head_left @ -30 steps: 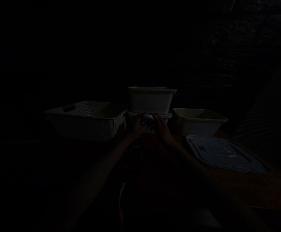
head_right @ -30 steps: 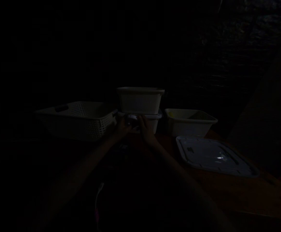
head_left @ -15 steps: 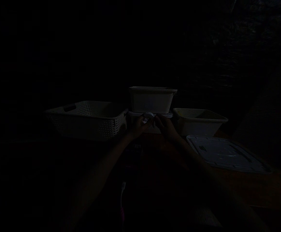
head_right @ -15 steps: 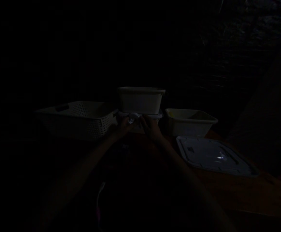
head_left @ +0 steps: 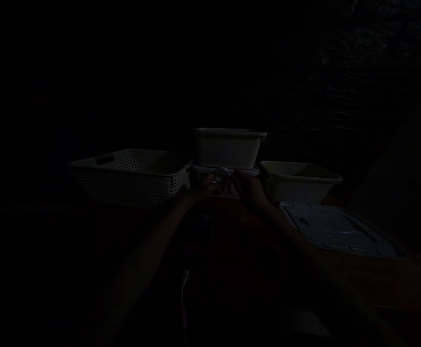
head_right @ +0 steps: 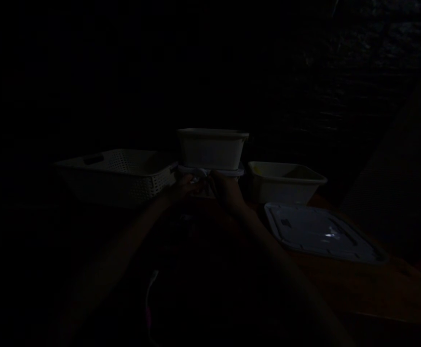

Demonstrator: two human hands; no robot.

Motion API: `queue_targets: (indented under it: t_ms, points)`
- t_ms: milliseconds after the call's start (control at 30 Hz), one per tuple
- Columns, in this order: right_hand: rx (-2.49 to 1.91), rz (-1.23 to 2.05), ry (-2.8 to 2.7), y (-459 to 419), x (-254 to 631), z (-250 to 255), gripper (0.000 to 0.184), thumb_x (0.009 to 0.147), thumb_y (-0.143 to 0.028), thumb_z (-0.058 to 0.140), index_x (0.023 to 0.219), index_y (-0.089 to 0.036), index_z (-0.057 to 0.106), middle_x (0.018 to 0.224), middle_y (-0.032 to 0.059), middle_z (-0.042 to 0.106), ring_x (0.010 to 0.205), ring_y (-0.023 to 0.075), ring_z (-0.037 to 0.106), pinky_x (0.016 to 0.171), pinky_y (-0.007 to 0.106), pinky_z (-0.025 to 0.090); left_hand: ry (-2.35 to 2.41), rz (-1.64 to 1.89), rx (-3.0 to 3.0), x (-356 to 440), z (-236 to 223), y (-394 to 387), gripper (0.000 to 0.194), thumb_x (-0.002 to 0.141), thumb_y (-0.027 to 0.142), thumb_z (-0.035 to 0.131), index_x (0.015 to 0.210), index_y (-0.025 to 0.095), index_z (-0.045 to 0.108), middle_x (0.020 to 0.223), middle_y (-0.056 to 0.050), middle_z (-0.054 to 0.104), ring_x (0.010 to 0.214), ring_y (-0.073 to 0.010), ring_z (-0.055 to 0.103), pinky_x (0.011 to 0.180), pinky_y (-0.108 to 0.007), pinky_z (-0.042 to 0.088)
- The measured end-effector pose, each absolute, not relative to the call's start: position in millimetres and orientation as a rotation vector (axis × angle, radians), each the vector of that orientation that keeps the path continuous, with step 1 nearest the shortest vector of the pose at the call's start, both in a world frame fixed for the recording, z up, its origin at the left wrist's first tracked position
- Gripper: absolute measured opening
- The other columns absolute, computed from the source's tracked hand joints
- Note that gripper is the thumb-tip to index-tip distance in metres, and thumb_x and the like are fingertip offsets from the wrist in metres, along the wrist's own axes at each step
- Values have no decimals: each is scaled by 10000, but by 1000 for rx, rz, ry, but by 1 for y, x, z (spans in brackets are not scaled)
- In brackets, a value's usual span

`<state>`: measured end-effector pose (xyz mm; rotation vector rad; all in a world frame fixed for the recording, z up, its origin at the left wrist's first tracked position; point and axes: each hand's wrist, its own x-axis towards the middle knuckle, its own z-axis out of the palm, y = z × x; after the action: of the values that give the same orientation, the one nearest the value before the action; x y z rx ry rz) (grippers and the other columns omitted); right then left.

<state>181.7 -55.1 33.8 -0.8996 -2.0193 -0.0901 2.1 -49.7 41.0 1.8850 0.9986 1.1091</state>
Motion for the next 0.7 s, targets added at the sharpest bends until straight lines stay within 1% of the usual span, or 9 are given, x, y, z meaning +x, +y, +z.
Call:
queue_targets:
  t_ms: [100,233,367,467,567,633,700]
  points:
    - [-886,-89,-2034,-54,183,34,198,900,-301,395,787,-190,513,710,36,601,605,141,530,539,227,313,918,1081,1838,3,43,-52,378,681,524,625,667,162,518,616,16,488,575,-104,447,553,-246,335]
    - [-864,-55,-2049,-56,184,36,221,907,-334,388,792,-190,511,714,38,589,611,146,529,547,236,325,868,1087,1726,5,41,-53,353,671,492,654,733,168,527,612,22,504,543,-98,468,530,-237,356]
    - [-824,113,-1986,-57,184,36,275,919,-419,365,869,-187,504,722,35,581,641,147,537,568,239,361,980,1116,1780,4,35,-51,348,699,450,658,913,192,564,745,-15,593,674,-141,560,588,-248,426]
    - [-801,235,-1938,-55,183,34,320,888,-485,423,966,-187,508,744,24,588,636,133,533,563,229,381,986,1057,1934,4,30,-46,429,679,356,682,1053,197,543,896,-39,623,818,-178,593,669,-266,462]
    - [-785,264,-1903,-53,182,34,349,874,-507,440,892,-171,532,749,22,579,632,116,519,565,220,385,910,1153,2028,8,23,-37,559,690,293,659,1202,206,453,1088,-57,597,977,-190,576,777,-289,469]
    - [-800,280,-1843,-52,183,34,367,877,-513,432,828,-162,527,714,16,564,606,103,498,551,213,375,869,1294,2077,11,20,-31,526,700,285,651,1181,192,461,1121,-65,582,1012,-183,561,817,-290,456]
    - [-824,317,-1776,-51,183,34,379,876,-521,429,794,-161,514,659,3,542,570,94,475,522,206,357,885,1415,2107,14,19,-27,420,703,304,658,1076,170,519,1059,-62,596,967,-177,569,805,-285,450]
